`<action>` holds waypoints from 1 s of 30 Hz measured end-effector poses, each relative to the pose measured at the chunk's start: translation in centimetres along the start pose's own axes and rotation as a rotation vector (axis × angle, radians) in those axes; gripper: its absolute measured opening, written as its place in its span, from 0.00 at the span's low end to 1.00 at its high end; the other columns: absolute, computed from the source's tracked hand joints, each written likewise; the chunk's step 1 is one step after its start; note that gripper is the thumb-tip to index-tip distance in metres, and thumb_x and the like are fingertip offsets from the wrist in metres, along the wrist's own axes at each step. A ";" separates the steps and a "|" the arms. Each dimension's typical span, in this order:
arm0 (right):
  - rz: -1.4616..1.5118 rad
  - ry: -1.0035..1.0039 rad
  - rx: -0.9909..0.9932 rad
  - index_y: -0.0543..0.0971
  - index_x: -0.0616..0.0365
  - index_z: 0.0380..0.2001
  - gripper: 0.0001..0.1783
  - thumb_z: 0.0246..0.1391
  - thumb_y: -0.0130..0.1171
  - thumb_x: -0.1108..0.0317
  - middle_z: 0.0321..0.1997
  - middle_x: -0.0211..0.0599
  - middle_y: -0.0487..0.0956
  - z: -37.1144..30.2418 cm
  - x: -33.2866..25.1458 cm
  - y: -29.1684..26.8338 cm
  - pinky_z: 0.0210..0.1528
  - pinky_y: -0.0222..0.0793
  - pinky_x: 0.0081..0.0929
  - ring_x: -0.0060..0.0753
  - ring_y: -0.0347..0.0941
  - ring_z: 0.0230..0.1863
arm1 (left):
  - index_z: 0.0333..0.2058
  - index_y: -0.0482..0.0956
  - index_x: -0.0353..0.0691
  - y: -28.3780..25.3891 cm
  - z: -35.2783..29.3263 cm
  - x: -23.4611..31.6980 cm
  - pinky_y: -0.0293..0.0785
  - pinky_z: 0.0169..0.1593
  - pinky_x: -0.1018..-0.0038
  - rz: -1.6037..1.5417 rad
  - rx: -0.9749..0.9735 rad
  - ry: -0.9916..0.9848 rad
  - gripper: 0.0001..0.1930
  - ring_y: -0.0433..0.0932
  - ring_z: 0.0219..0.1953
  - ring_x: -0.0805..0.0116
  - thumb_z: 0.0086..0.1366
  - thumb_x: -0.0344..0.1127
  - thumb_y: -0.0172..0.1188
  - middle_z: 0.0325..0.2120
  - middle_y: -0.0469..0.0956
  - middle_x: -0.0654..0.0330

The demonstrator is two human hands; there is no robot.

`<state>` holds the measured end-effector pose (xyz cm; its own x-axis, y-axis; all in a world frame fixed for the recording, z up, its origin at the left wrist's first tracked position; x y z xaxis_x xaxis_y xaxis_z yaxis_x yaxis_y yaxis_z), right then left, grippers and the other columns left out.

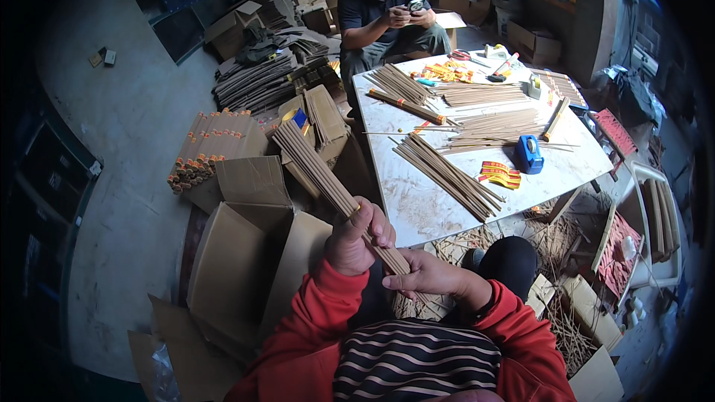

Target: The person gathers thin wooden sticks, aligns them into bundles, and secures each bundle with a small paper wrapper. The person places the finished bundles into a cardboard box.

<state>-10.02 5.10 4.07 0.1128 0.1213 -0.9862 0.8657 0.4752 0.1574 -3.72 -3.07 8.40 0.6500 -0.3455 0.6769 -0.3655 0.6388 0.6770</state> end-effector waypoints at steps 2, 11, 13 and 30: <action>-0.060 0.004 0.025 0.65 0.60 0.33 0.14 0.53 0.56 0.62 0.15 0.25 0.67 0.1 0.1 -0.1 0.18 0.59 0.14 0.15 0.63 0.13 | 0.24 0.67 0.44 -0.2 -0.1 0.0 0.68 0.24 0.73 0.003 0.034 -0.001 0.09 0.68 0.16 0.71 0.60 0.39 0.55 0.15 0.67 0.64; -0.069 -0.032 0.029 0.66 0.58 0.32 0.11 0.53 0.55 0.64 0.15 0.25 0.67 0.0 0.3 0.1 0.16 0.59 0.14 0.15 0.63 0.12 | 0.24 0.67 0.44 0.4 -0.6 0.1 0.67 0.23 0.72 0.033 0.060 0.024 0.09 0.67 0.16 0.71 0.60 0.37 0.55 0.14 0.66 0.64; -0.071 -0.019 0.021 0.66 0.58 0.32 0.11 0.53 0.55 0.65 0.15 0.25 0.67 0.0 0.5 0.0 0.17 0.59 0.14 0.15 0.64 0.13 | 0.24 0.66 0.44 0.7 -0.7 0.3 0.67 0.23 0.72 0.033 0.043 0.028 0.10 0.67 0.16 0.71 0.60 0.38 0.55 0.15 0.66 0.63; 0.035 -0.071 0.359 0.72 0.61 0.39 0.17 0.52 0.58 0.61 0.30 0.28 0.74 -3.1 5.2 -7.1 0.40 0.65 0.18 0.19 0.68 0.35 | 0.25 0.69 0.45 -7.0 -2.2 1.7 0.66 0.25 0.74 0.094 0.405 0.267 0.08 0.65 0.17 0.74 0.59 0.37 0.56 0.15 0.67 0.66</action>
<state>-17.06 5.07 -1.99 0.1682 0.0651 -0.9836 0.9753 0.1339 0.1757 1.38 -6.59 4.20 0.7301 -0.0770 0.6789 -0.6263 0.3218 0.7100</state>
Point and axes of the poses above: each hand's wrist, its own z-axis towards the middle knuckle, its own y-axis out of the palm, x = y × z, the point moved 6 cm from there along z, towards the middle knuckle
